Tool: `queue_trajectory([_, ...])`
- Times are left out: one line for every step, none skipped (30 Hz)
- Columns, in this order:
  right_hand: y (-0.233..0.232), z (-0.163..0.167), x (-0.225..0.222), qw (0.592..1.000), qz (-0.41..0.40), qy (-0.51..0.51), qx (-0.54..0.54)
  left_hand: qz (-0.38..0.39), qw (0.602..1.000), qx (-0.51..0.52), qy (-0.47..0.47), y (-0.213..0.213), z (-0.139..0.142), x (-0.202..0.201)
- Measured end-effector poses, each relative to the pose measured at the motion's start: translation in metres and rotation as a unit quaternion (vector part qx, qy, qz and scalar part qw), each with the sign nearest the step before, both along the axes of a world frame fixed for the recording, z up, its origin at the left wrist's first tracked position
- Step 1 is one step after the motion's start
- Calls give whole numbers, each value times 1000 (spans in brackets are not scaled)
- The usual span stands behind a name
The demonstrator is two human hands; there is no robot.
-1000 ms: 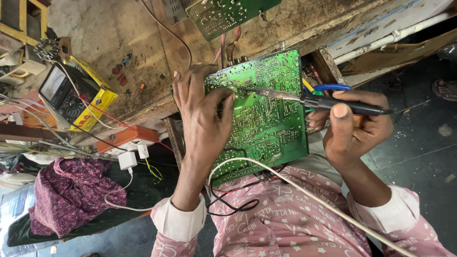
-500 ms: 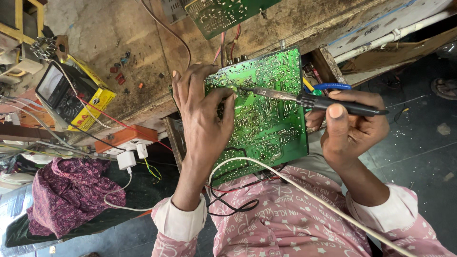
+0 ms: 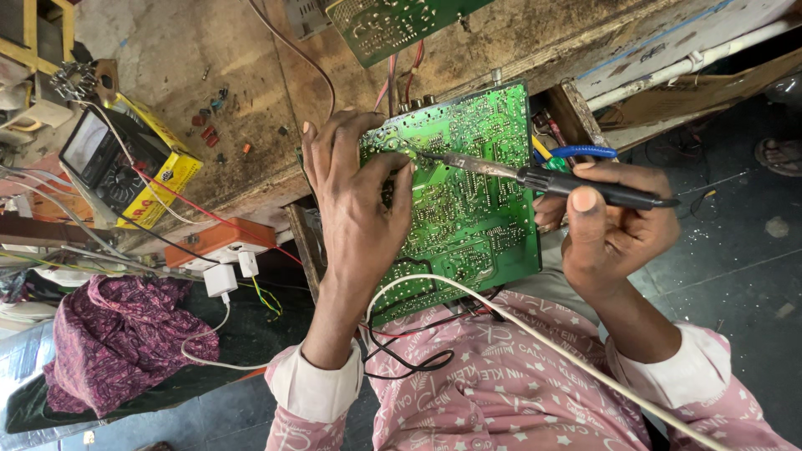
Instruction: The person uses a soldering iron and tweezers to work on a green circuit board. They heat solder joints and manipulate small components on the board's surface.
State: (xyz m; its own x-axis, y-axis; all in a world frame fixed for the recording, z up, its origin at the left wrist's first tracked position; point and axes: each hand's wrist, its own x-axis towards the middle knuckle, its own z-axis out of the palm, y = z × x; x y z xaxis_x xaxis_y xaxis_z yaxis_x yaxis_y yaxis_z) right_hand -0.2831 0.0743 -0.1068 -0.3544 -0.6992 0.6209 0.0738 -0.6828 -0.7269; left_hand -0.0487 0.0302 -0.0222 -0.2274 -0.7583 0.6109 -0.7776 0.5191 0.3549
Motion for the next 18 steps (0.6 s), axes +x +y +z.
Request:
queue_trajectory([0, 0, 0, 1000, -1, 2, 1, 0, 1000, -1, 0, 0, 0, 0])
queue_trajectory([2, 1, -1, 1000, 2, 4, 7, 2, 1000, 0, -2, 0, 0, 0])
queue_trajectory([2, 1, 0, 1000, 6, 3, 9, 3, 1000, 2, -4, 0, 0, 0])
queue_trajectory([2, 1, -1, 1000, 9, 3, 11, 5, 1000, 3, -6, 0, 0, 0])
queue_trajectory([2, 2, -1, 1000, 12, 0, 9, 4, 1000, 1, -6, 0, 0, -1])
queue_trajectory([2, 2, -1, 1000, 14, -2, 8, 4, 1000, -1, -5, 0, 0, -1])
queue_trajectory([2, 2, -1, 1000, 16, -3, 6, 4, 1000, -2, -5, 0, 0, -1])
queue_trajectory([1, 3, -1, 1000, 17, -2, 5, 4, 1000, -3, -4, -1, 1, -1])
queue_trajectory([1, 3, -1, 1000, 19, -5, 4, 4, 1000, -3, -2, 0, 1, -1])
queue_trajectory([0, 3, -2, 1000, 20, -7, 3, 3, 1000, -2, 0, 0, 0, -1])
queue_trajectory([0, 3, -1, 1000, 22, -12, 3, 3, 1000, 0, 0, 0, 0, -1])
queue_trajectory([-1, 3, -1, 1000, 23, -15, 3, 3, 1000, 2, 0, 0, 0, -1])
queue_trajectory([-1, 3, -1, 1000, 24, -19, 2, 3, 1000, 3, 0, 1, 0, -1])
queue_trajectory([-1, 3, -1, 999, 24, -21, 2, 2, 1000, 2, -1, 1, 0, -1])
queue_trajectory([-2, 3, -1, 999, 25, -21, 0, 1, 1000, 1, -3, 0, 0, -1])
queue_trajectory([-3, 3, -1, 999, 26, -21, -1, 1, 1000, -1, -5, 0, -1, -1])
queue_trajectory([-3, 3, -2, 999, 26, -20, -4, 3, 1000, -1, -5, 0, -1, -1])
queue_trajectory([-3, 3, -2, 999, 25, -20, -4, 5, 1000, -1, -4, -1, -1, -2])
